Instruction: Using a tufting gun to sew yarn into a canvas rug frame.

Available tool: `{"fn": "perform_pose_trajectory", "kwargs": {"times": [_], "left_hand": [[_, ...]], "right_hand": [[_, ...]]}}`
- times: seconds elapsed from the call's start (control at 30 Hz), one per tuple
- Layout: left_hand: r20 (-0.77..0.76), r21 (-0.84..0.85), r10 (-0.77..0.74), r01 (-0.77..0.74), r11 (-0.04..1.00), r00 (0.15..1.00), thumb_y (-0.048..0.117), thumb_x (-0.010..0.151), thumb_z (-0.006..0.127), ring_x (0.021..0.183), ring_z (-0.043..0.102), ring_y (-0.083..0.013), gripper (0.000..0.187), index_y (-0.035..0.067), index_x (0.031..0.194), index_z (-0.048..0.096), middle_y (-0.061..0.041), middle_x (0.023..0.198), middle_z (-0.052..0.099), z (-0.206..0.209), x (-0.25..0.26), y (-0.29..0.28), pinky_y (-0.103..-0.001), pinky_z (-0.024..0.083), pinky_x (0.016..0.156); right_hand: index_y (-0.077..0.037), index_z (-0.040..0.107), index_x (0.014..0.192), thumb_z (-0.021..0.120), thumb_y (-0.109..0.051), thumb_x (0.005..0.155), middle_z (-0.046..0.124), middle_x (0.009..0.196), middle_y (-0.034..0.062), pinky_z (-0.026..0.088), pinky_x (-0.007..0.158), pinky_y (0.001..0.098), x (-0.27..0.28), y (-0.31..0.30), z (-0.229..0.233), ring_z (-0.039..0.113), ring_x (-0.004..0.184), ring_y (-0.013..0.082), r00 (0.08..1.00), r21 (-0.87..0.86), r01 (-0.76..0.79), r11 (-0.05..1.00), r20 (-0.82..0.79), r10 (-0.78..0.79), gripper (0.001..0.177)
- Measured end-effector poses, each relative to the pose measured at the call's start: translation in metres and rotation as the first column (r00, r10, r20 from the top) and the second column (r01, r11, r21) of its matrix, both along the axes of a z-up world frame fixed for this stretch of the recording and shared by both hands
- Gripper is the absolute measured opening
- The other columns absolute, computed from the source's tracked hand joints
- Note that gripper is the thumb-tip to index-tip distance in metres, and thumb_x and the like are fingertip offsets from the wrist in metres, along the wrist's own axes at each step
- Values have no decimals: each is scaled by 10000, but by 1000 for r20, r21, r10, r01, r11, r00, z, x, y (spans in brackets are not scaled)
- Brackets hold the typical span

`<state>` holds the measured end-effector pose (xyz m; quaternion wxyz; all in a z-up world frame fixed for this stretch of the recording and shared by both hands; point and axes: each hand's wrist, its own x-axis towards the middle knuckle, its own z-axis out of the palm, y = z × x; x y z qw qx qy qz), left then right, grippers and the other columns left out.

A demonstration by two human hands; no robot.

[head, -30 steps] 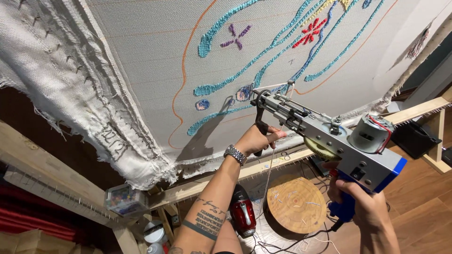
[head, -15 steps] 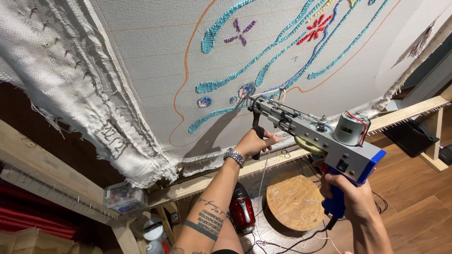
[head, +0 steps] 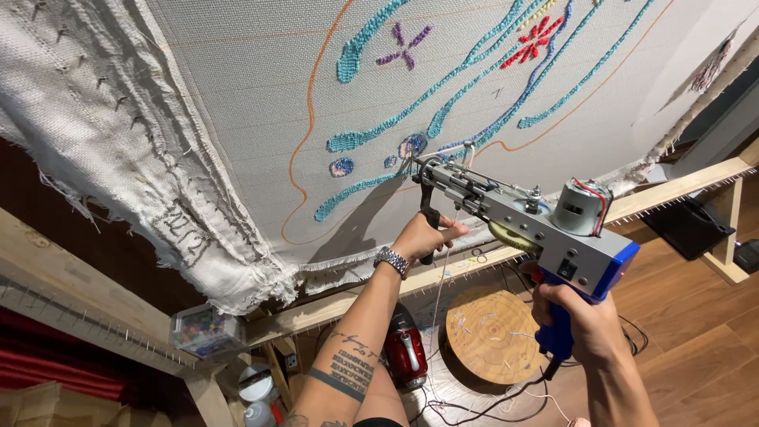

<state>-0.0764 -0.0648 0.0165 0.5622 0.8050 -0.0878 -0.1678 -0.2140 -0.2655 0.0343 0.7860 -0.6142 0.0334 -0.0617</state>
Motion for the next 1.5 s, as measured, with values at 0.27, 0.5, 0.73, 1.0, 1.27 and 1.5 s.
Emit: {"fn": "perform_pose_trajectory", "kwargs": {"times": [0.27, 0.5, 0.73, 1.0, 1.27, 1.5], "left_hand": [[-24, -116, 96, -98, 988, 995, 327, 747, 661, 563, 644, -96, 331, 82, 969, 671, -60, 970, 685, -12, 41, 6, -165, 344, 367], [9, -392, 149, -134, 910, 989, 159, 782, 673, 530, 648, -186, 388, -47, 1097, 577, -190, 923, 605, -43, 77, 24, -119, 395, 295], [-100, 14, 113, -112, 994, 989, 332, 787, 630, 561, 652, -113, 225, 196, 966, 649, -17, 1210, 605, -17, 87, 39, -127, 235, 333], [-59, -171, 150, -158, 972, 987, 237, 722, 689, 852, 664, -186, 480, 33, 1146, 594, -84, 1132, 638, -7, 85, 46, -245, 585, 527], [-40, -269, 145, -151, 951, 989, 210, 716, 691, 913, 659, -213, 574, -3, 1218, 511, -111, 1187, 595, -17, 97, 42, -251, 590, 530], [-37, -276, 129, -135, 952, 991, 254, 695, 697, 858, 656, -188, 578, 9, 1193, 536, -83, 1116, 641, -11, 100, 44, -253, 580, 530]], "right_hand": [[70, 565, 837, 523, -25, 681, 412, 475, 101, 305, 353, 283, 18, 48, 21, 360, 372, 163, 996, -130, 92, 987, 28, -89, 187], [-34, 532, 492, 602, 13, 638, 448, 346, 84, 384, 391, 244, 22, 81, 33, 458, 314, 144, 960, -305, 178, 936, 264, -96, 169], [-35, 596, 889, 710, -219, 697, 593, 747, 105, 483, 586, 316, 40, 74, -7, 548, 663, 206, 938, -478, 94, 873, -250, -238, 289], [-21, 593, 671, 671, -128, 746, 603, 587, 110, 449, 452, 297, 46, 78, -15, 551, 496, 195, 960, -340, 131, 931, -192, -205, 152], [6, 587, 755, 683, -102, 725, 596, 600, 137, 468, 445, 319, 53, 70, -23, 546, 499, 210, 950, -333, 161, 929, -204, -237, 147], [31, 576, 693, 639, -64, 738, 543, 523, 136, 461, 406, 343, 54, 76, -18, 491, 439, 202, 960, -284, 175, 943, -162, -227, 123]]}}
